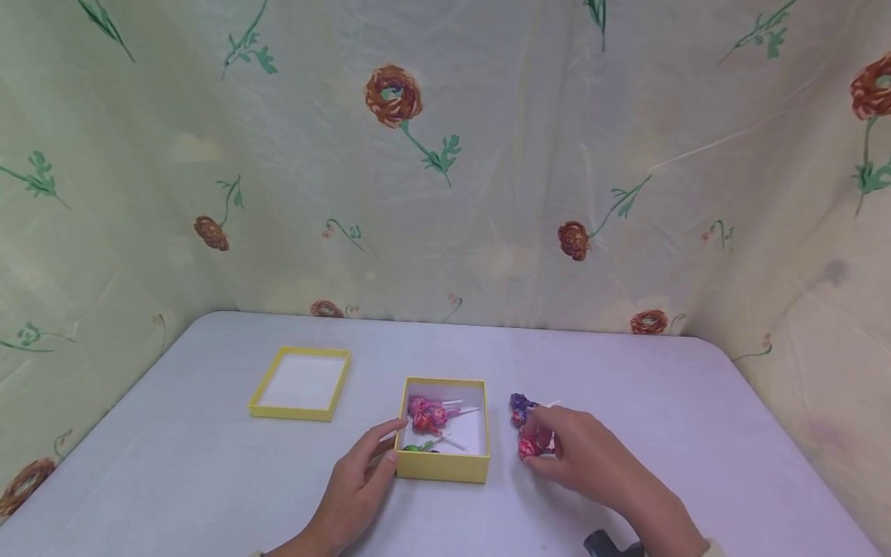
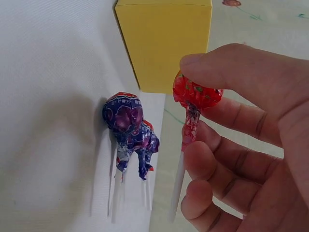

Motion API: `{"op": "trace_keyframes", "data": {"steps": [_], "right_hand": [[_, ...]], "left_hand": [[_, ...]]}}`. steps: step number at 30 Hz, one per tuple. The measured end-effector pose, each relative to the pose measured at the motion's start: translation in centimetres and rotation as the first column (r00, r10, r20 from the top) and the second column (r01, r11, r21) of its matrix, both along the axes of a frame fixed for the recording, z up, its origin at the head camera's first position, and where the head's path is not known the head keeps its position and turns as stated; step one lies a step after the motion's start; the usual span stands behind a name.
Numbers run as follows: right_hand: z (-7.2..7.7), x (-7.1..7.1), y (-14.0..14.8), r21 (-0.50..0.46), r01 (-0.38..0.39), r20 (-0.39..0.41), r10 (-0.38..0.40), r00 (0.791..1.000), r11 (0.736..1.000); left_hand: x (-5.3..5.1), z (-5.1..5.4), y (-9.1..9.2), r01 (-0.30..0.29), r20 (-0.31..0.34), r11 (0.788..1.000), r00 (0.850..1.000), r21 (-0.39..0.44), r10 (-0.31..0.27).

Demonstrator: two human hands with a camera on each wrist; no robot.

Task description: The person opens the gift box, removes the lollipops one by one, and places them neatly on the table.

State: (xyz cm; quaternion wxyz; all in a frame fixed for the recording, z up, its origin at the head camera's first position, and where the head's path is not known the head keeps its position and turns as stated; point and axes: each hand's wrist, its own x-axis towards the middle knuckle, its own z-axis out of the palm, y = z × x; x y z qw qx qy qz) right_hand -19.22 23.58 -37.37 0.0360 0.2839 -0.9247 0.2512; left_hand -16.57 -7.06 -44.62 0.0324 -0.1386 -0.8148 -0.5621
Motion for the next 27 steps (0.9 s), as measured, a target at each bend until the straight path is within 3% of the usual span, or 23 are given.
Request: {"op": "trace_keyframes", "data": {"steps": [7,20,27], "right_hand": [[-0.2,0.1,0.2,0.023,0.007,0.023,-0.008,1.000,1.000],[-0.8,-0.2,0.3,0.077,0.029,0.196,-0.043,0.980,0.997],[-1.1,0.0,0.1,0.095,0.052,0.226,-0.072,0.971,0.994]], "left_hand": [[0.0,0.0,0.1,-0.005,0.005,1.000,1.000,-0.007,0.005],[0.0,0.1,0.1,-0.001,-0.002,1.000,1.000,-0.001,0.001],[0.0,0.2,0.1,-0.006,0.011,1.000,1.000,-0.006,0.006]]}}
